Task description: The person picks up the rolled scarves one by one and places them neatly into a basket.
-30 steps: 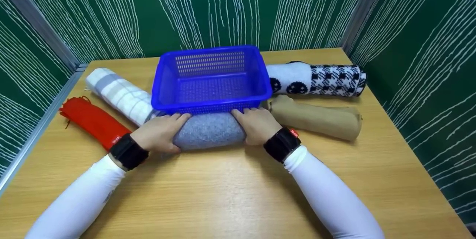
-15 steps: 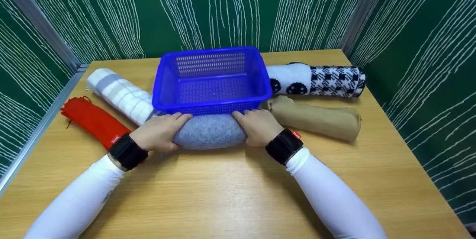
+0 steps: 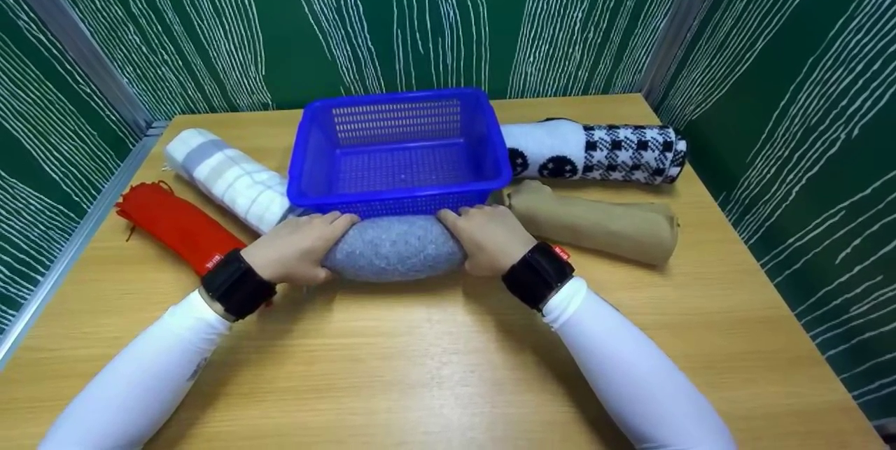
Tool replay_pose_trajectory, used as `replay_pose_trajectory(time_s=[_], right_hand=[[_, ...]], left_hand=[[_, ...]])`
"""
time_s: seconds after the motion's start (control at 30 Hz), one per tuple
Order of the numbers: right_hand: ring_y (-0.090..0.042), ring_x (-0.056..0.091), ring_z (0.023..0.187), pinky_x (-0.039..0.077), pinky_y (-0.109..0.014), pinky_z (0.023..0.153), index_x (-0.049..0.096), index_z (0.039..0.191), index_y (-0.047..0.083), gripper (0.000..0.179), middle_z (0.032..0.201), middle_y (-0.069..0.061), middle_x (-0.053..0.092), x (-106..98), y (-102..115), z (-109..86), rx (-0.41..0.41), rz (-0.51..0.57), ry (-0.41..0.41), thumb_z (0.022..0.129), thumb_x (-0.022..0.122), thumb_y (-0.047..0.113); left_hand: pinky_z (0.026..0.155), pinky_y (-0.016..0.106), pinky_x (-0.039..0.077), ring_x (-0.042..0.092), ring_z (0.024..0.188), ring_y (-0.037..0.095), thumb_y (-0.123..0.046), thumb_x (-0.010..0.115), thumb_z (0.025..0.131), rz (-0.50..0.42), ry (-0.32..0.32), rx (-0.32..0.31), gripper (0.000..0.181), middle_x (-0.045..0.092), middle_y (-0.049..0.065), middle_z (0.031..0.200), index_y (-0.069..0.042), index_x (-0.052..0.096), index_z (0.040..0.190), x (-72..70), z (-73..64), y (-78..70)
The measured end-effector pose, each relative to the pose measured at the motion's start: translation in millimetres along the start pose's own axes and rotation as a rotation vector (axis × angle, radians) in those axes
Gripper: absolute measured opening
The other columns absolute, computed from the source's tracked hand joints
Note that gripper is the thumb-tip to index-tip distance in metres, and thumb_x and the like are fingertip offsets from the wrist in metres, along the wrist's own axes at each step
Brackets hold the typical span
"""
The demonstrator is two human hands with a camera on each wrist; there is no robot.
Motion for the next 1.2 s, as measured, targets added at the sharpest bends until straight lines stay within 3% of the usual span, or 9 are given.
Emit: replay_pose_trajectory(time_s=[0.2,0.83,1.2], right_hand=[[-0.043,0.076,0.097,0.063,-0.062,0.084,0.064,0.14,0.002,0.078,0.112,-0.021,0.077,-5.4,2.5,-1.5,-0.012,-0.01,-0.011,0.064,0.082,-0.003],[-0.041,0.076,0.102,0.063,-0.062,0.089,0.064,0.144,0.001,0.084,0.115,-0.022,0.077,-17.2,8.0,-7.0,-0.001,-0.036,-0.021,0.064,0.087,0.004],[-0.04,0.075,0.1,0.063,-0.06,0.085,0.063,0.144,0.002,0.084,0.113,-0.021,0.076,-20.1,9.2,-10.4,-0.015,-0.042,-0.052,0.063,0.085,0.006]], left_hand=[[0.095,0.058,0.06,0.07,0.109,0.042,-0.007,0.085,0.077,0.025,-0.025,0.032,0.071,0.068,0.02,0.124,-0.004,0.054,0.141,-4.4,-3.1,-2.7],[0.097,0.057,0.061,0.071,0.111,0.039,-0.005,0.085,0.077,0.001,-0.02,0.025,0.071,0.069,0.018,0.124,-0.007,0.054,0.14,-14.5,-6.2,-2.8],[0.1,0.055,0.06,0.071,0.114,0.037,-0.007,0.084,0.077,-0.001,-0.013,0.028,0.068,0.069,0.016,0.125,-0.009,0.055,0.139,-17.7,-7.4,-4.2]])
Point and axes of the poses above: each hand's wrist, its own z-axis towards the middle knuckle, its own x-axis out of the palm, y = z × x, the point moved 1 cm from there along z, towards the middle knuckle
